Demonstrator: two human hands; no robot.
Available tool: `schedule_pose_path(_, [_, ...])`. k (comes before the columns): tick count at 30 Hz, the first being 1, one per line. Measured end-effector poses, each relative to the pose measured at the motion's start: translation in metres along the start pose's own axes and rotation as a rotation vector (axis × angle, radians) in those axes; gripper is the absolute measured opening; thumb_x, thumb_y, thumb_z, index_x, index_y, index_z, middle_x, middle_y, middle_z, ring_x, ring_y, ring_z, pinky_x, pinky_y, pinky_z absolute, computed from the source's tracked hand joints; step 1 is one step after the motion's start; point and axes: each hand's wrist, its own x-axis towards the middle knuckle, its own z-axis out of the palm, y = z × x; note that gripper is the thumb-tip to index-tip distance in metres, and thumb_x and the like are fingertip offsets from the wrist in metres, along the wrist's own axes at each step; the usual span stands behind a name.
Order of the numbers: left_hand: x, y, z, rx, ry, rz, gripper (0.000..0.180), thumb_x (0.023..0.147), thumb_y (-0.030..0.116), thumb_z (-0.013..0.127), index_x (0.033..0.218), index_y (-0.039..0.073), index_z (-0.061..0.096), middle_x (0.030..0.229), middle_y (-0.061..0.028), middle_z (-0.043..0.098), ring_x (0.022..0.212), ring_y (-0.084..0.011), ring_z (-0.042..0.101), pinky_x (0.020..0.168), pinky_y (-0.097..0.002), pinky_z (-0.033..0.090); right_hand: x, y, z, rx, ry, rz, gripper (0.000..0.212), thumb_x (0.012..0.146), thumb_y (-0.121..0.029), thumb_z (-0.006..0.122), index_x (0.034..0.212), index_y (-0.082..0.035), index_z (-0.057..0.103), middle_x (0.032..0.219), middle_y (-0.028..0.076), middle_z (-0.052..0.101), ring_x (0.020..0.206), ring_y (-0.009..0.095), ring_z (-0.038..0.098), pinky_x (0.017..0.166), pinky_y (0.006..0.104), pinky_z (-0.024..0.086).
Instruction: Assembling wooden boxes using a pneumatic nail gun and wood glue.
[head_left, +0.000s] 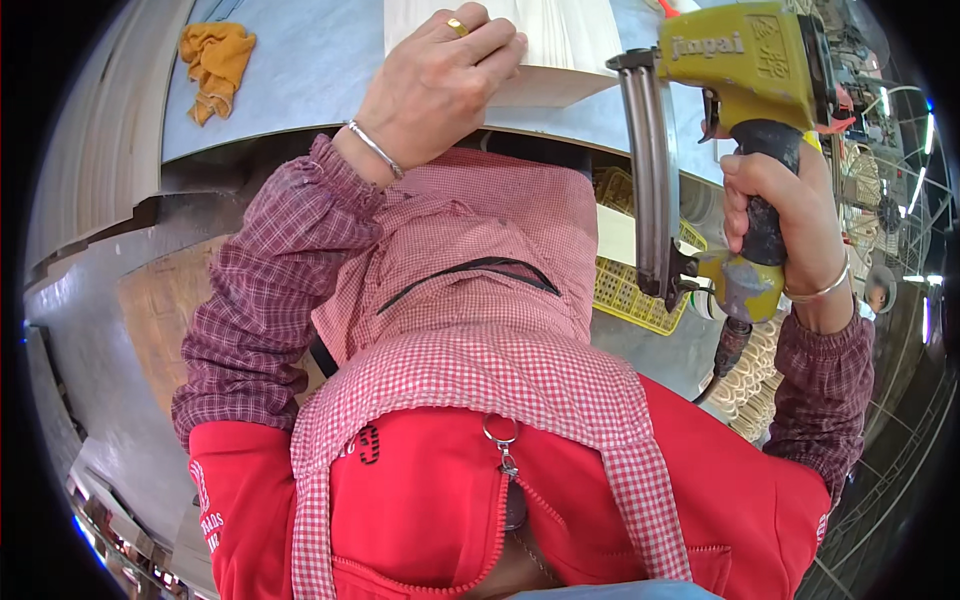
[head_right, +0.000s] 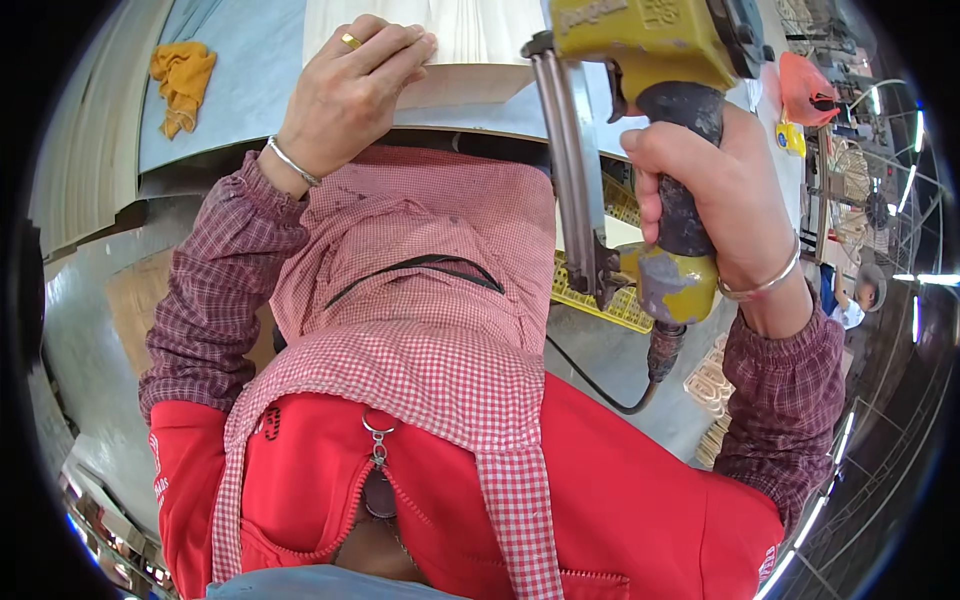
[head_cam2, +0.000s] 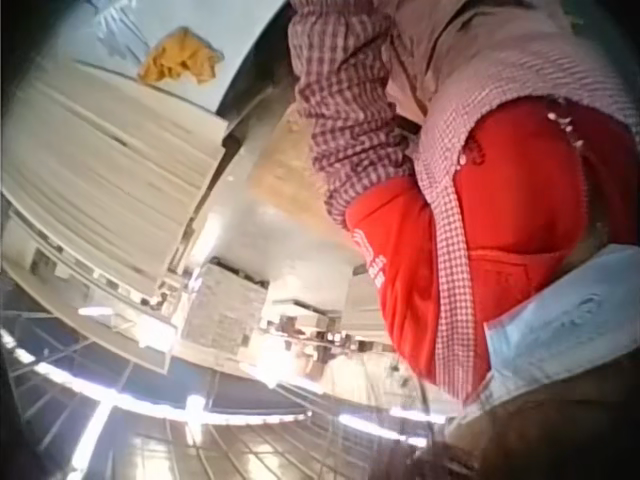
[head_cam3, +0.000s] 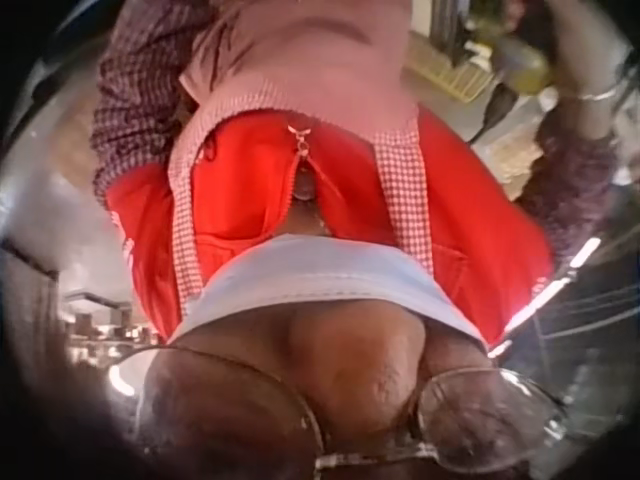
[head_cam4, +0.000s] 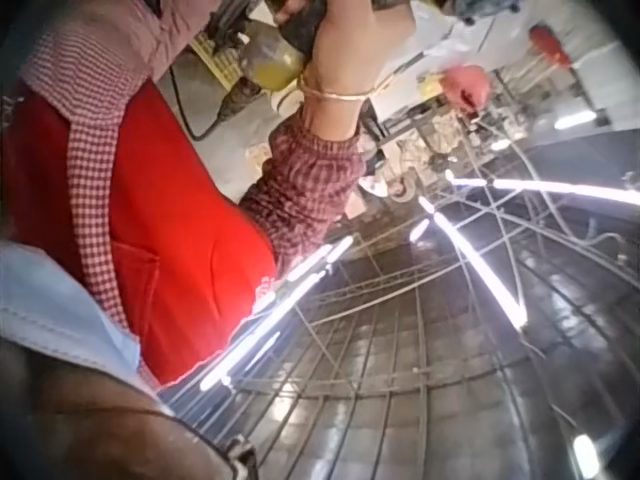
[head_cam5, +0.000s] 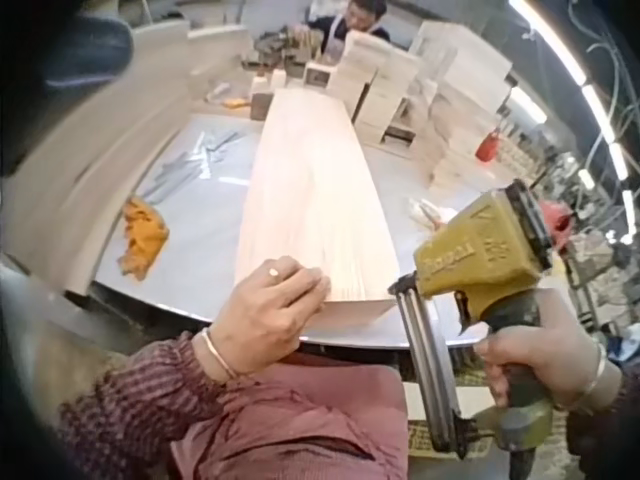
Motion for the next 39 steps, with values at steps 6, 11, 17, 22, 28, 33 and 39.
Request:
schedule_pose_path(6, [0.001,-0.004,0.015,0.066,-0.011,0.118,0.025,0.074,0.008,0.068,0.099,0.008,0.065,0.102,0.0012,0.06,0.085,-0.0132,0.053,0.074,-0.0228,0.048,-0.005,-0.011,0.001,-0.032,-0.062,-0.008,0.014,0.077,-0.014,0.058,0.076,0.0,0.055,0.052,0.004,0.053,0.039,0.01,0.045,0.042,0.0192,0.039])
schedule_pose_path(11, [0.023,0.011,-0.011,0.019,-0.099,0.074,0.022,0.076,0.008,0.061,0.097,0.004,0.061,0.098,-0.0037,0.056,0.083,-0.0168,0.051,0.074,-0.0253,0.045,-0.006,-0.014,0.003,-0.045,-0.056,-0.008,0.014,0.076,-0.014,0.058,0.076,0.0,0.056,0.052,0.005,0.053,0.039,0.01,0.045,0.041,0.0192,0.039])
schedule_pose_path(17, [0.022,0.012,-0.012,-0.047,-0.134,0.037,0.021,0.076,0.009,0.057,0.096,0.002,0.059,0.096,-0.0065,0.054,0.081,-0.0188,0.049,0.074,-0.0267,0.044,-0.002,-0.018,0.006,-0.13,-0.074,-0.022,0.013,0.075,-0.012,0.057,0.074,0.001,0.056,0.051,0.005,0.053,0.039,0.011,0.045,0.041,0.0195,0.039])
schedule_pose_path(22, [0.01,0.008,0.011,-0.024,-0.066,0.069,0.022,0.075,0.009,0.062,0.097,0.005,0.062,0.098,-0.0027,0.056,0.083,-0.0158,0.051,0.073,-0.0247,0.046,-0.001,-0.019,0.008,-0.15,-0.094,-0.014,0.012,0.075,-0.011,0.056,0.072,0.001,0.056,0.051,0.005,0.053,0.039,0.011,0.045,0.041,0.0197,0.039])
schedule_pose_path(28, [0.002,0.001,0.01,0.051,0.016,0.099,0.024,0.073,0.009,0.069,0.097,0.009,0.065,0.1,0.0018,0.06,0.084,-0.0121,0.054,0.073,-0.0223,0.048,-0.009,-0.019,0.01,-0.14,-0.098,-0.005,0.011,0.075,-0.01,0.056,0.069,-0.001,0.055,0.051,0.005,0.053,0.039,0.011,0.045,0.041,0.0201,0.039])
schedule_pose_path(33, [-0.02,-0.025,-0.018,0.048,-0.086,0.045,0.023,0.074,0.012,0.071,0.096,0.009,0.066,0.099,0.0017,0.06,0.079,-0.0117,0.054,0.068,-0.0212,0.048,-0.006,-0.011,0.006,-0.073,-0.081,0.021,0.012,0.076,-0.01,0.057,0.068,-0.002,0.054,0.051,0.005,0.052,0.039,0.011,0.045,0.041,0.0203,0.039])
schedule_pose_path(39, [-0.014,-0.019,0.017,-0.242,0.596,0.09,0.016,0.077,0.007,0.06,0.093,0.003,0.061,0.094,-0.0061,0.057,0.08,-0.0208,0.053,0.074,-0.028,0.043,-0.011,-0.015,0.007,-0.089,-0.048,-0.028,0.012,0.076,-0.011,0.057,0.067,-0.003,0.054,0.05,0.004,0.051,0.039,0.011,0.045,0.041,0.0206,0.039])
